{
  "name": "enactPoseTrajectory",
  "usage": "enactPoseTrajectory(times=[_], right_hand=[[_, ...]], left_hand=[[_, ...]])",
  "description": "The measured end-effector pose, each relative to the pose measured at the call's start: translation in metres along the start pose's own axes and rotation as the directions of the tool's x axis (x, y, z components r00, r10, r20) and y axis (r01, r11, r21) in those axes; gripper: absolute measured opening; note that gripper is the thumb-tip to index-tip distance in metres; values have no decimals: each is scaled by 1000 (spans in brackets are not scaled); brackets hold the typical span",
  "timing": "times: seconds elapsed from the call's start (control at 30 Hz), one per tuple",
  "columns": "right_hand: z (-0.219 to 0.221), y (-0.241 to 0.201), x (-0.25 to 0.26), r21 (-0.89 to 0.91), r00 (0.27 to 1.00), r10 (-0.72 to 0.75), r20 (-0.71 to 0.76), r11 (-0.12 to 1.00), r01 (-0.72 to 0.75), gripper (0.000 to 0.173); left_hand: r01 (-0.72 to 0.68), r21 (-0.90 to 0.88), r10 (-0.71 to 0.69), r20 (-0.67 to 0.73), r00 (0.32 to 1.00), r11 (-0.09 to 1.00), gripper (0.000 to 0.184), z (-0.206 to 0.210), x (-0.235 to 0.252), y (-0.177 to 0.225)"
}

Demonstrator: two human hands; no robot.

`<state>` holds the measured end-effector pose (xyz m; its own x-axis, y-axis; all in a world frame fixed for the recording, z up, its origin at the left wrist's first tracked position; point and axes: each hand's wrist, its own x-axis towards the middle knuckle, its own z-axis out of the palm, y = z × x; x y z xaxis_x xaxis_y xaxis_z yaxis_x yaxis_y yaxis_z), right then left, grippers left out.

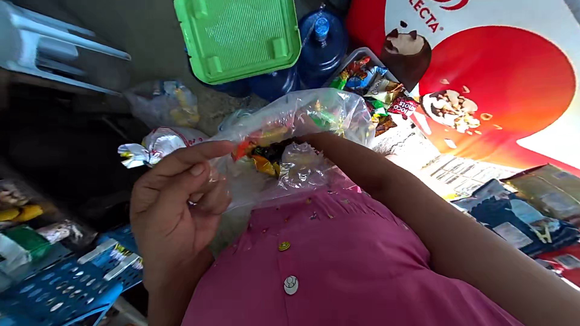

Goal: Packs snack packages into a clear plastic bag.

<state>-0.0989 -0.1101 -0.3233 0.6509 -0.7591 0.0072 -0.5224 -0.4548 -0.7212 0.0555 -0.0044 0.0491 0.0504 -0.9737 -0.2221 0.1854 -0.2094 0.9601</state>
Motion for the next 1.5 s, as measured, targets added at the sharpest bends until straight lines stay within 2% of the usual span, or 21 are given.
enactPoseTrajectory(times=[0.03,0.1,0.17,0.23,0.3,0.37,0.43,0.53,0.6,0.7,0.8,1.03,1.07,1.1,1.17,1.23,1.27,1.33,1.4,1.43,1.5], right_hand=[[-31,-30,6,88,962,99,254,988,-125,44],[-49,-72,-6,169,977,107,183,976,-138,43],[-84,-121,-14,178,893,277,355,918,-355,41],[-91,-137,-18,170,864,259,431,918,-360,42],[-84,-126,-19,152,954,85,288,979,-133,55],[-80,-110,-30,195,993,48,107,978,-68,59],[-93,-100,-51,281,994,98,-43,956,-82,60],[-127,-90,-91,469,951,310,-9,841,-270,75],[-143,-75,-121,581,881,472,13,714,-391,88],[-153,-33,-157,660,748,652,-123,617,-429,99],[-162,9,-173,687,582,793,-178,524,-504,97],[-169,112,-150,746,245,969,-13,173,-644,96],[-172,117,-147,716,239,971,-13,176,-676,97],[-175,117,-139,680,297,955,-28,236,-694,92],[-182,90,-118,593,570,821,-21,469,-654,60],[-186,44,-97,588,859,498,118,662,-465,28],[-183,21,-88,635,934,282,220,686,-356,23],[-166,-15,-67,678,922,-125,366,714,-172,27],[-145,-33,-43,612,825,-301,478,788,-66,33],[-136,-35,-31,551,810,-277,517,832,-67,34],[-132,-28,-8,299,817,-4,576,932,-206,36]], left_hand=[[0,-3,0,0,1000,1000,28,-7,-2,-2],[3,-10,-3,-2,1000,1000,29,-20,-6,-5],[2,-19,-3,-15,1000,1000,30,-30,-10,-8],[-6,-17,5,-31,1000,1000,31,-41,-14,-11],[-5,-1,5,-43,999,1000,31,-55,-18,-15],[9,8,-9,-55,998,1000,30,-69,-21,-21],[26,14,-25,-81,996,1000,32,-82,-25,-30],[75,-2,-74,-177,981,997,34,-94,-28,-45],[105,-14,-106,-223,969,994,36,-100,-28,-55],[133,1,-128,-268,955,991,38,-101,-25,-64],[157,21,-144,-298,944,987,38,-96,-21,-70],[194,78,-146,-410,900,978,39,-61,-12,-66],[201,87,-145,-432,890,976,38,-54,-11,-65],[205,92,-142,-456,879,974,38,-45,-9,-63],[215,101,-141,-485,863,971,38,-28,-8,-61],[214,104,-139,-481,866,971,37,-13,-4,-61],[212,102,-140,-472,871,972,37,-5,-2,-62],[205,92,-145,-440,886,974,36,11,-1,-60],[191,82,-142,-408,902,978,35,28,-2,-56],[179,79,-133,-397,908,981,35,36,-5,-54],[154,74,-114,-385,916,985,33,51,-11,-47]])
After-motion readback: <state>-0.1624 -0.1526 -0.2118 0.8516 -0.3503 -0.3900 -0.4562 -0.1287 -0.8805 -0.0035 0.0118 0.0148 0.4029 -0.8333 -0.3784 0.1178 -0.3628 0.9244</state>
